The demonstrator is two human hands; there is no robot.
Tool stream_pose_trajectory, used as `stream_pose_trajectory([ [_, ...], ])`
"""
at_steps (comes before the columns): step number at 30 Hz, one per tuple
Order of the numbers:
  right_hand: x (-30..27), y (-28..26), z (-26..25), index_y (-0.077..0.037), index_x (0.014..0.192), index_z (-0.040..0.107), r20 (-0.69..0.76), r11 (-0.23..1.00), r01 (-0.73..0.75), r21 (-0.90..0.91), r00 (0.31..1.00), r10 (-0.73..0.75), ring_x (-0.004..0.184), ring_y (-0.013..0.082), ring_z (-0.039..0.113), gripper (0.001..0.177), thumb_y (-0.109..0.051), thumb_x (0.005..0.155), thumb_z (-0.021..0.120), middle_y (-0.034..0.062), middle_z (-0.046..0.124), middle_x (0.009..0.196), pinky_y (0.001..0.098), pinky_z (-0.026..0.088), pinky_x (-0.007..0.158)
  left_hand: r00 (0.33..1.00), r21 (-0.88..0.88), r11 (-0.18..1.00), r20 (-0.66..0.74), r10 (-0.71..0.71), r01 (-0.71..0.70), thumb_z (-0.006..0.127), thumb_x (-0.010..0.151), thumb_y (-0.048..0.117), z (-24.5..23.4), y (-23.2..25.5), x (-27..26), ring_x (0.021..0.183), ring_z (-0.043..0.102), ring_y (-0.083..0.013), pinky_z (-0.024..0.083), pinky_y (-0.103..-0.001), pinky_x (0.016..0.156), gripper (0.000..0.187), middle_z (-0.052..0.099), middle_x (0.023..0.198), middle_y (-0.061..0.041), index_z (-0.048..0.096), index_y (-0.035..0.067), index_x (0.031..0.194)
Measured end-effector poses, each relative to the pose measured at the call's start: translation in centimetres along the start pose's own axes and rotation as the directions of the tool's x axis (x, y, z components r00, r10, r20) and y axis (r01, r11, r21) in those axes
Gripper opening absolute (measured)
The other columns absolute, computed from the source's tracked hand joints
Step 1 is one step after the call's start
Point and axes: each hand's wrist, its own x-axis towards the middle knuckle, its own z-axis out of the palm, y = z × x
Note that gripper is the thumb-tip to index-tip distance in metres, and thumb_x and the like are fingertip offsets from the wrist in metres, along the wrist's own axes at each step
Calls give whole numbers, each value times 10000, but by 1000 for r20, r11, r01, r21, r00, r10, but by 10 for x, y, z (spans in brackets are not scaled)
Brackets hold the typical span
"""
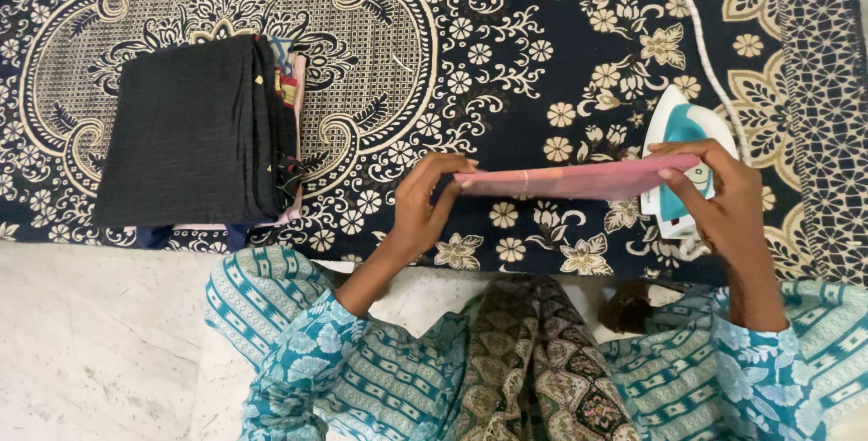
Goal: The person irons a folded piece of patterned fabric on a bed using a handheld electric iron. They smooth the fabric with their hands, move the iron back and forth over the surface, and adjust the fabric's position to ensure even pressing.
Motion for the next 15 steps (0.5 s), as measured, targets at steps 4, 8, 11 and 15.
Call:
stream_pose_trajectory([
  [4,-2,36,7,23,1208,577,17,991,48,123,999,-51,1003,82,641,215,-136,1080,645,84,676,1072,256,519,923,999,-26,999,-24,-42,41,643,942,-97,-3,4,-3,1026,708,-262,557,-342,918,197,691,1092,-141,662,-9,1117],
  [8,-7,53,10,15,1221,561,8,985,35,170,999,-37,1002,88,625,202,-119,1089,632,68,664,1087,261,515,920,998,2,999,-57,-38,39,662,923,-95,-6,4,-2,1008,716,-265,561,-341,899,196,702,1076,-145,679,-11,1100],
  [11,-7,56,10,15,1212,568,11,985,38,167,999,-41,993,83,619,197,-110,1082,644,67,665,1079,257,515,927,999,7,1000,-50,3,-2,669,919,-95,-11,5,1,1015,715,-271,562,-343,899,193,700,1073,-152,666,-24,1098],
  [15,-7,56,9,2,1190,596,10,965,-44,258,999,43,946,70,593,176,-96,1070,680,52,666,1015,235,476,853,999,-13,1000,-44,-4,4,701,941,-48,-13,11,1,901,709,-206,572,-305,794,155,703,1034,-131,690,-23,1094],
])
